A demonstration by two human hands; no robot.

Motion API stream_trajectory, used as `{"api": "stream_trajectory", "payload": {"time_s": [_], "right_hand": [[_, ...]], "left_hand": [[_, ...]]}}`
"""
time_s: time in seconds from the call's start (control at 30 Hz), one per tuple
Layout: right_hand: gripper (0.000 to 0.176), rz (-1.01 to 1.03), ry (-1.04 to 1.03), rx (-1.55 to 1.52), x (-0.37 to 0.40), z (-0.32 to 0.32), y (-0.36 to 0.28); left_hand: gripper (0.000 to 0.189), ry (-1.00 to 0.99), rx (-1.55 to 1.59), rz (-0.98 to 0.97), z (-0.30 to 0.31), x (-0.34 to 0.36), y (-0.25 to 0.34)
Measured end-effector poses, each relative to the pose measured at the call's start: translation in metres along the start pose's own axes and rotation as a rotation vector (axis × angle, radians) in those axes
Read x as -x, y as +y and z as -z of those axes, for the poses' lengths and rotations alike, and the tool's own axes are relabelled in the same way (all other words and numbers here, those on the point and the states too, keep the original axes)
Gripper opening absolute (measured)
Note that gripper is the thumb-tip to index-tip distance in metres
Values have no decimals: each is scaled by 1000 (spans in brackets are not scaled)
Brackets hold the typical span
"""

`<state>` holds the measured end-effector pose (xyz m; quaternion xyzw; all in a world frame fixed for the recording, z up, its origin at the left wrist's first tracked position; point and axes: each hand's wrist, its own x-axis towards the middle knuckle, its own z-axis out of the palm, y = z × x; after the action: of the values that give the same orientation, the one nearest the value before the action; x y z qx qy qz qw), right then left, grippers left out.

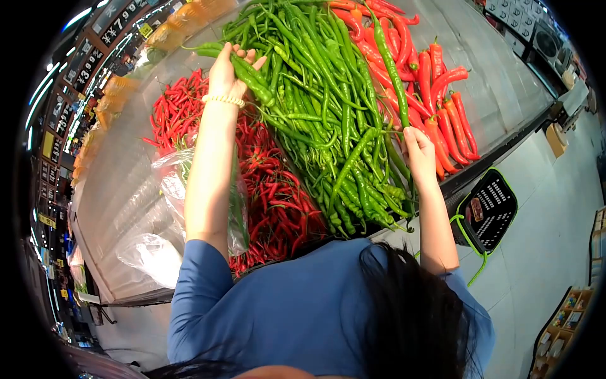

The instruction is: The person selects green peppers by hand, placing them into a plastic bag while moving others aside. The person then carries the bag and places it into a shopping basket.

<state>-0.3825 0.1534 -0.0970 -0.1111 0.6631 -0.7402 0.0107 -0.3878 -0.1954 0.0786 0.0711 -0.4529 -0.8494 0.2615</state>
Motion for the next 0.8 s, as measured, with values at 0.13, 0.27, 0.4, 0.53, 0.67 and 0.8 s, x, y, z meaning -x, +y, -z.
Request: {"api": "stream_trajectory", "payload": {"time_s": [0.13, 0.27, 0.4, 0.53, 0.67, 0.8], "right_hand": [[28, 28, -4, 3, 0, -5, -11], [26, 52, -26, 11, 2, -5, -16], [24, 57, -51, 42, 8, -5, -23], [25, 67, -68, 50, 10, -5, -23], [26, 56, -78, 73, 8, -7, -12], [26, 19, -75, 85, 7, -11, -10]], "left_hand": [[29, 103, -232, 32, 1, -52, -14], [75, 130, -1088, -9, 1, -65, -42], [76, 242, -1657, -641, -21, -25, -64], [43, -75, -1851, -641, -29, 2, -67], [61, -208, -1874, -259, -31, -3, -72], [63, -91, -1717, -242, -26, -17, -73]]}}
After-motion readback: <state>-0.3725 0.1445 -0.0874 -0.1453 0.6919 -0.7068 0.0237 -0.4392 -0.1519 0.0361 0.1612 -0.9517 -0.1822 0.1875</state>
